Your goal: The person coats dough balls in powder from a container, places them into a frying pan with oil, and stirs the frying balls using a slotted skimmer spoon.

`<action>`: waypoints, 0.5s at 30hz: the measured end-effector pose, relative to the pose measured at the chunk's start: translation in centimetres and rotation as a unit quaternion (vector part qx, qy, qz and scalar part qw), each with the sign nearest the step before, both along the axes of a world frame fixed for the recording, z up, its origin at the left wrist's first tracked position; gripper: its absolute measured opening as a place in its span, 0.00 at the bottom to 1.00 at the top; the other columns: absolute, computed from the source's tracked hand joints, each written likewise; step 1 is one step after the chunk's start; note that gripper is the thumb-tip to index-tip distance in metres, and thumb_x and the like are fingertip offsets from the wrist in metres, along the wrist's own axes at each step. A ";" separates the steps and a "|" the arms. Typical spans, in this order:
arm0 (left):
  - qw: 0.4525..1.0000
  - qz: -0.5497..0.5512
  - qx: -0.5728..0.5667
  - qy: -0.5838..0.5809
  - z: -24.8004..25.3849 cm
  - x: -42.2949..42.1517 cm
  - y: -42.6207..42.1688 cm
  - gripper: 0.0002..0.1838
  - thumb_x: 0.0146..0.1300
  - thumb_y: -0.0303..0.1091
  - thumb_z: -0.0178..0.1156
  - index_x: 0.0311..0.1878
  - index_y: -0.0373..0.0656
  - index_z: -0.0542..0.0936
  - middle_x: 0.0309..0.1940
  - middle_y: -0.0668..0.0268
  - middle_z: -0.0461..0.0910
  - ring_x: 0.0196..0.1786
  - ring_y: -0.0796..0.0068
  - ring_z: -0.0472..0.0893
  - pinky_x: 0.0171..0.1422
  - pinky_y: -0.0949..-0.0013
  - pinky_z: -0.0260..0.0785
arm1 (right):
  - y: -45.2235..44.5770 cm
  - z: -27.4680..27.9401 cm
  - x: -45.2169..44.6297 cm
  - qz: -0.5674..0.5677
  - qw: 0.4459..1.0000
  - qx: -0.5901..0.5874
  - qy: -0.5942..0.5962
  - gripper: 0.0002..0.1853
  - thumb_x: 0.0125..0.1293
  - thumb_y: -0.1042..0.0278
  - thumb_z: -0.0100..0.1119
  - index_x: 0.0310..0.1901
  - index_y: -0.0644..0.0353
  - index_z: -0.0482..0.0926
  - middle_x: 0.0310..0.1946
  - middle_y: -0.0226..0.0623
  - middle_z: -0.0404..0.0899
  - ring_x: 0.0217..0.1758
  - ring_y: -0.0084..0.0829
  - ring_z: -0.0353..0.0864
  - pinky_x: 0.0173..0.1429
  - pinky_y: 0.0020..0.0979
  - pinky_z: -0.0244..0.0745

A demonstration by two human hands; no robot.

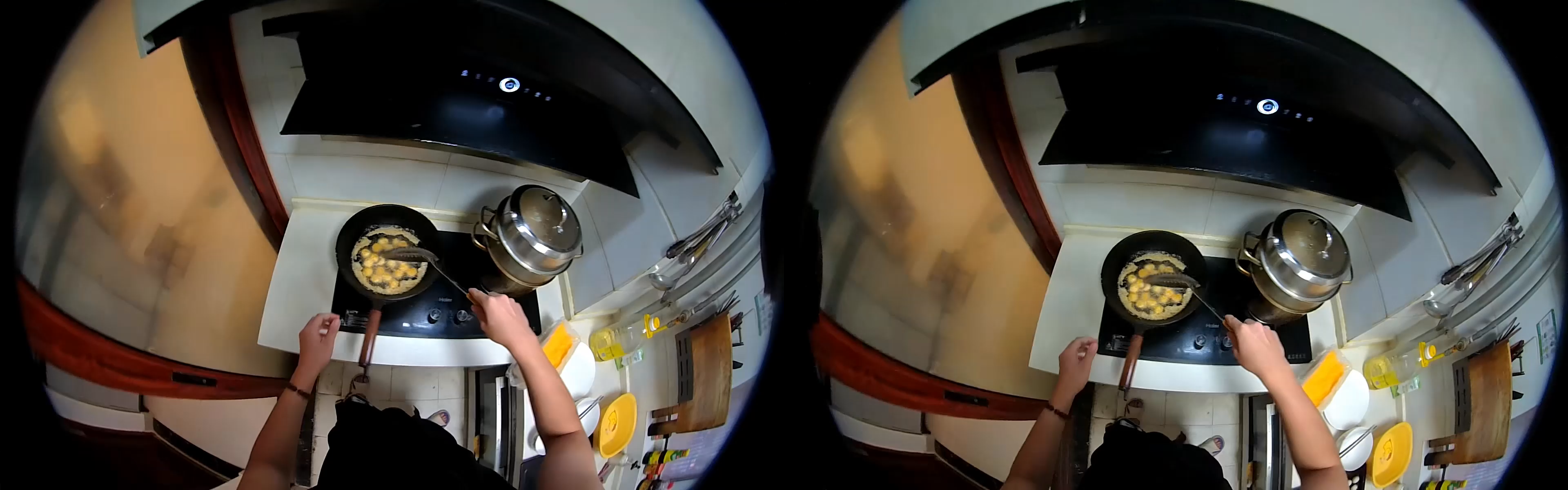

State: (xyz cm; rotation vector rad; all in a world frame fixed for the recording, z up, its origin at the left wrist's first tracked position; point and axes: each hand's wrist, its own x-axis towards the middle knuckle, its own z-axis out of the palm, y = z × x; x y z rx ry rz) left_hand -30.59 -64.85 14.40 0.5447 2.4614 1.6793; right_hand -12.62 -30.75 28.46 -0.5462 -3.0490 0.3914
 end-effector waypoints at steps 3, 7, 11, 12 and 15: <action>0.999 -0.020 0.006 -0.025 -3.8 -2.1 -4.0 0.10 0.74 0.36 0.65 0.47 0.38 0.85 0.41 0.62 0.88 0.42 0.71 0.86 0.45 0.68 0.78 | -1.5 1.6 -2.3 0.027 0.995 0.060 -0.070 0.19 0.72 0.64 0.59 0.63 0.47 0.82 0.39 0.48 0.86 0.40 0.52 0.88 0.44 0.49 0.84; 0.995 -0.032 0.002 -0.095 -5.4 -3.5 -5.6 0.11 0.74 0.36 0.65 0.48 0.38 0.85 0.40 0.63 0.88 0.41 0.73 0.86 0.44 0.69 0.78 | -3.7 3.6 -3.7 0.024 0.987 0.089 -0.130 0.17 0.73 0.62 0.58 0.61 0.46 0.84 0.36 0.44 0.85 0.38 0.50 0.87 0.42 0.48 0.83; 0.994 -0.057 0.017 -0.093 -6.3 -4.9 -6.0 0.12 0.74 0.38 0.65 0.49 0.39 0.86 0.40 0.63 0.88 0.41 0.74 0.86 0.46 0.68 0.77 | -4.9 3.8 -4.9 0.025 0.982 0.089 -0.164 0.17 0.74 0.65 0.55 0.61 0.45 0.83 0.37 0.44 0.85 0.37 0.49 0.88 0.40 0.47 0.83; 0.993 -0.060 0.015 -0.096 -6.4 -5.2 -6.2 0.12 0.74 0.38 0.65 0.49 0.39 0.86 0.40 0.63 0.88 0.41 0.74 0.86 0.46 0.68 0.77 | -5.1 3.4 -5.1 0.023 0.982 0.087 -0.167 0.17 0.74 0.65 0.55 0.61 0.45 0.83 0.37 0.44 0.85 0.37 0.49 0.88 0.40 0.47 0.83; 0.992 -0.065 0.011 -0.112 -6.6 -5.7 -6.2 0.12 0.74 0.39 0.66 0.49 0.39 0.86 0.40 0.63 0.88 0.41 0.73 0.86 0.47 0.68 0.77 | -4.9 1.4 -5.8 0.013 0.981 0.097 -0.165 0.18 0.74 0.65 0.55 0.62 0.45 0.83 0.38 0.45 0.85 0.37 0.48 0.88 0.39 0.47 0.83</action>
